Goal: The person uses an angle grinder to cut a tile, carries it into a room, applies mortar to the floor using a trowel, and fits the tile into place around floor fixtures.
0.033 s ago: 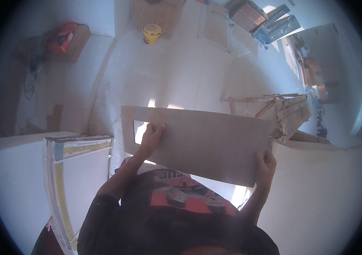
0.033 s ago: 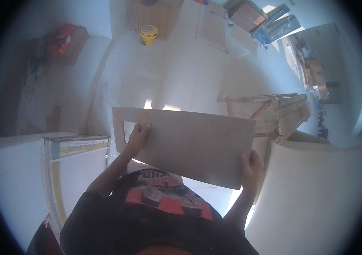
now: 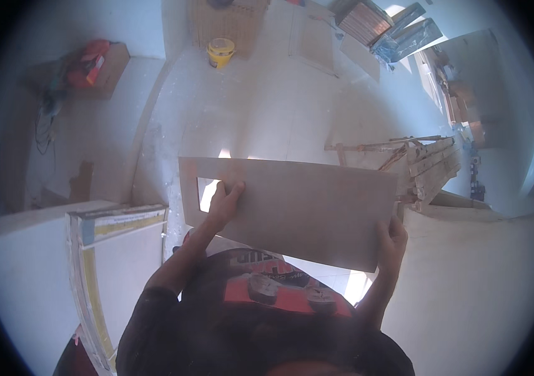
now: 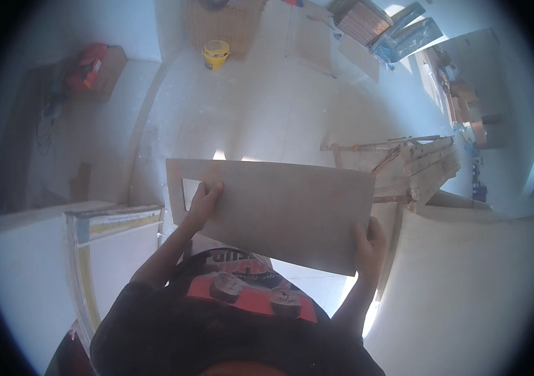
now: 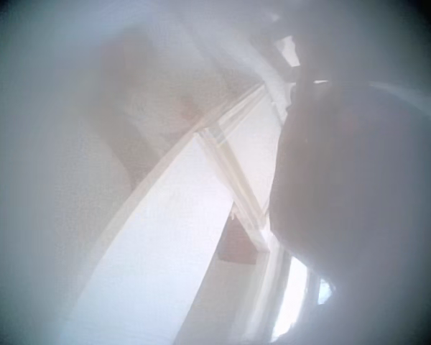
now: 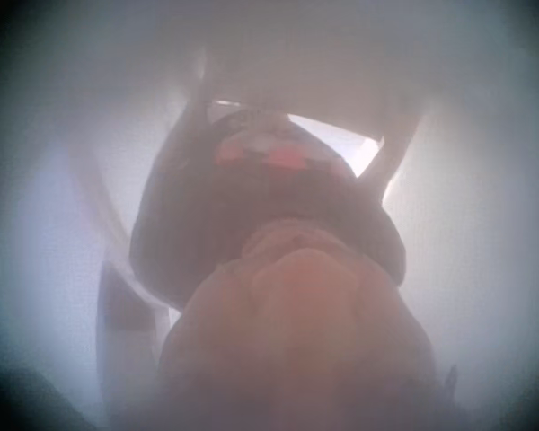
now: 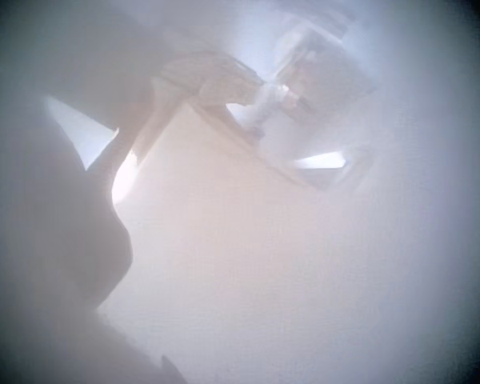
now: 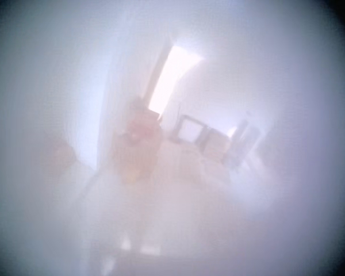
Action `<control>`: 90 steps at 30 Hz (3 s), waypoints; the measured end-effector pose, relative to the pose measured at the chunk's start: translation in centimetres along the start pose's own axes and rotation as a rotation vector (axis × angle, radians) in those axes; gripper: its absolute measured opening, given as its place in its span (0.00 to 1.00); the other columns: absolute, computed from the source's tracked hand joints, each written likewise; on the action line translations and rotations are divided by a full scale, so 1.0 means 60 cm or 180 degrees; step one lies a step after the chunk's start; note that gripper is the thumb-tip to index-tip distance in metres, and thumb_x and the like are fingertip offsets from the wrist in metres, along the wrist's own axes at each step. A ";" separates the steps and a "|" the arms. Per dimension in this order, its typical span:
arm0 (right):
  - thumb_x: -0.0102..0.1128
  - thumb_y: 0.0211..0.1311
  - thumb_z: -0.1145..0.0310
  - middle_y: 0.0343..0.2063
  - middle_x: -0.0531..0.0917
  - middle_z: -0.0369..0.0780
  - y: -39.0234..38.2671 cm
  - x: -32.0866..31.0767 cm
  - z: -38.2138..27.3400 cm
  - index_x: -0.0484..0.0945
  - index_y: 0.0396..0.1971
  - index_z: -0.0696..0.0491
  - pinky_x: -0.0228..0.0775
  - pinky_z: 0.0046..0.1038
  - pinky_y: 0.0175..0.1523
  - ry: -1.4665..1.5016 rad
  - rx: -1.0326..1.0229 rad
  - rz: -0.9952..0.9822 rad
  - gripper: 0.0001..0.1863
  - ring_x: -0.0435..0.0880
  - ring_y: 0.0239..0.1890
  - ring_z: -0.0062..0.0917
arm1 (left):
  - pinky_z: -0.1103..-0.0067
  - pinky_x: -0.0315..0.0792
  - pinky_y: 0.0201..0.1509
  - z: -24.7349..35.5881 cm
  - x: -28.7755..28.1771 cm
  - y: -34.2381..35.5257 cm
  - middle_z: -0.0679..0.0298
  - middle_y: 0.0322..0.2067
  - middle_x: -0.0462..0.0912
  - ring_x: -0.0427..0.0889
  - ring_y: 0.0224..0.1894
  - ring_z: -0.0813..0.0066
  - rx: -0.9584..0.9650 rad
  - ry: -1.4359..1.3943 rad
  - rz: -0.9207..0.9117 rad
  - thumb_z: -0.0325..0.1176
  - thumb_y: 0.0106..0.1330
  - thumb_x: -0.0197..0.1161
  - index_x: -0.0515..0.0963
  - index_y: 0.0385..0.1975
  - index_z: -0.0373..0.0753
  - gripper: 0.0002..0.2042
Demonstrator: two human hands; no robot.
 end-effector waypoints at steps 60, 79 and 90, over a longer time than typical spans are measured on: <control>0.56 0.67 0.64 0.28 0.78 0.38 2.914 0.172 -0.583 0.76 0.36 0.65 0.67 0.27 0.41 0.0305 -0.0709 0.0033 0.15 0.72 0.33 0.20 | 0.67 0.61 0.70 1.821 0.715 2.173 0.36 0.65 0.64 0.65 0.68 0.48 0.0287 0.0397 0.0241 0.60 0.59 0.63 0.49 0.70 0.23 0.52; 0.55 0.64 0.68 0.29 0.79 0.37 3.656 0.605 -1.000 0.77 0.36 0.64 0.67 0.25 0.41 0.0154 -0.1670 -0.1248 0.12 0.73 0.34 0.19 | 0.70 0.75 0.55 2.241 0.513 2.693 0.46 0.54 0.73 0.77 0.56 0.58 0.0555 -0.1043 0.1314 0.55 0.63 0.65 0.61 0.62 0.24 0.41; 0.55 0.62 0.72 0.23 0.75 0.34 3.860 0.939 -1.272 0.74 0.29 0.62 0.66 0.25 0.37 0.0253 -0.2011 -0.1903 0.08 0.70 0.29 0.18 | 0.69 0.73 0.50 2.371 0.277 2.934 0.52 0.48 0.74 0.77 0.49 0.63 0.0560 -0.1432 0.1874 0.55 0.65 0.64 0.66 0.53 0.26 0.34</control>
Point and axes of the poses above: each hand's wrist, its own y-axis towards the middle knuckle, its own x-axis out of the palm, z = x × y, the point moved 8 cm from there along y, towards the middle knuckle
